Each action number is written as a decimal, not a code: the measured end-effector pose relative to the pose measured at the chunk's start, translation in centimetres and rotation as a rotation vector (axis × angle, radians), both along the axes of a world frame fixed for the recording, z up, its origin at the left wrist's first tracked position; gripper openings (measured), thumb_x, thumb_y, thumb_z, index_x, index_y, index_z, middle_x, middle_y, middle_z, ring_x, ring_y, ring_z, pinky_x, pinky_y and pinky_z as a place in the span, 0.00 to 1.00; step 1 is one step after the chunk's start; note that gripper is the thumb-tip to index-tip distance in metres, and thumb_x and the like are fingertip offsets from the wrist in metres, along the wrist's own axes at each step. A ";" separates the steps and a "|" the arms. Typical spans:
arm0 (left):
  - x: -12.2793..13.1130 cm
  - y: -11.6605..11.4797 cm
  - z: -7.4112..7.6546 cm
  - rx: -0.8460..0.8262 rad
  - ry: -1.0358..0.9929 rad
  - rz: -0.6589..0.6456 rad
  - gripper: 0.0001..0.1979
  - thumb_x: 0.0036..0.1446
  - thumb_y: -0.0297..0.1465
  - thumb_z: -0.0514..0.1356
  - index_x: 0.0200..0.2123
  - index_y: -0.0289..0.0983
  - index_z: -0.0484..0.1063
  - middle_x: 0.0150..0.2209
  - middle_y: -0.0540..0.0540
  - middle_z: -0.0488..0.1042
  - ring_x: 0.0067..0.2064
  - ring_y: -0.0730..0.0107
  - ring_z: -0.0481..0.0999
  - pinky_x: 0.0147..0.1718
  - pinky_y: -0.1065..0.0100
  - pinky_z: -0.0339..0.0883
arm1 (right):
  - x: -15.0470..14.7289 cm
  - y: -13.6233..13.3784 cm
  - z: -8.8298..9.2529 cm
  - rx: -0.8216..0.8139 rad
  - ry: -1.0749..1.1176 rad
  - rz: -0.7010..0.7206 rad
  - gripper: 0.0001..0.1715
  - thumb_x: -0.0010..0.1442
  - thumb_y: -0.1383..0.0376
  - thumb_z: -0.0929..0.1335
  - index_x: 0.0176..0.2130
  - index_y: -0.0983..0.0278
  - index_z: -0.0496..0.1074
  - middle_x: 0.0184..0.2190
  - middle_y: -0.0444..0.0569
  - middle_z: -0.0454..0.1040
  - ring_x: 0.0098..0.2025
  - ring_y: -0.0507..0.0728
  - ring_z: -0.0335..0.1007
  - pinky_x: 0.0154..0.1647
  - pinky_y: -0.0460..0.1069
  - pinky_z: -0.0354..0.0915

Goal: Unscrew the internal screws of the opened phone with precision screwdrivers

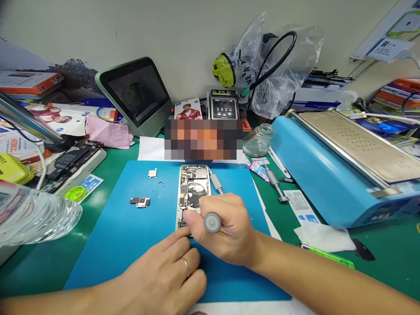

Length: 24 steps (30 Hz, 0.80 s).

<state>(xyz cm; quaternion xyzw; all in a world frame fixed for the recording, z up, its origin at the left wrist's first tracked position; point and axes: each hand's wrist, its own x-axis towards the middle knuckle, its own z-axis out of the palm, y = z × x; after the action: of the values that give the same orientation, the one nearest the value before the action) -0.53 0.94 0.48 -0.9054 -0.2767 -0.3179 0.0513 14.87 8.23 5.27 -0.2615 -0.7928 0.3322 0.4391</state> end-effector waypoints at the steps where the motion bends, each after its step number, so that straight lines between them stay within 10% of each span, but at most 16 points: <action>1: 0.0 0.0 0.0 -0.002 0.008 -0.001 0.26 0.71 0.44 0.47 0.23 0.39 0.65 0.22 0.49 0.66 0.28 0.64 0.62 0.55 0.58 0.60 | 0.0 0.0 0.0 0.002 -0.001 0.001 0.25 0.62 0.73 0.66 0.21 0.61 0.48 0.17 0.36 0.47 0.19 0.47 0.43 0.20 0.48 0.44; 24: -0.3 -0.1 -0.8 -0.063 0.009 -0.053 0.22 0.65 0.51 0.56 0.35 0.37 0.73 0.28 0.47 0.74 0.37 0.61 0.71 0.61 0.54 0.58 | 0.1 -0.2 -0.7 0.386 -0.079 0.168 0.22 0.57 0.77 0.66 0.24 0.58 0.52 0.18 0.36 0.49 0.22 0.51 0.41 0.23 0.51 0.42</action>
<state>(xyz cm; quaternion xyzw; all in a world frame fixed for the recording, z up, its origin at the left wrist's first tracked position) -0.86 0.83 -0.33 -0.9149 -0.2624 -0.3062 0.0153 15.00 8.02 4.55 -0.1183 -0.8774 0.1991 0.4201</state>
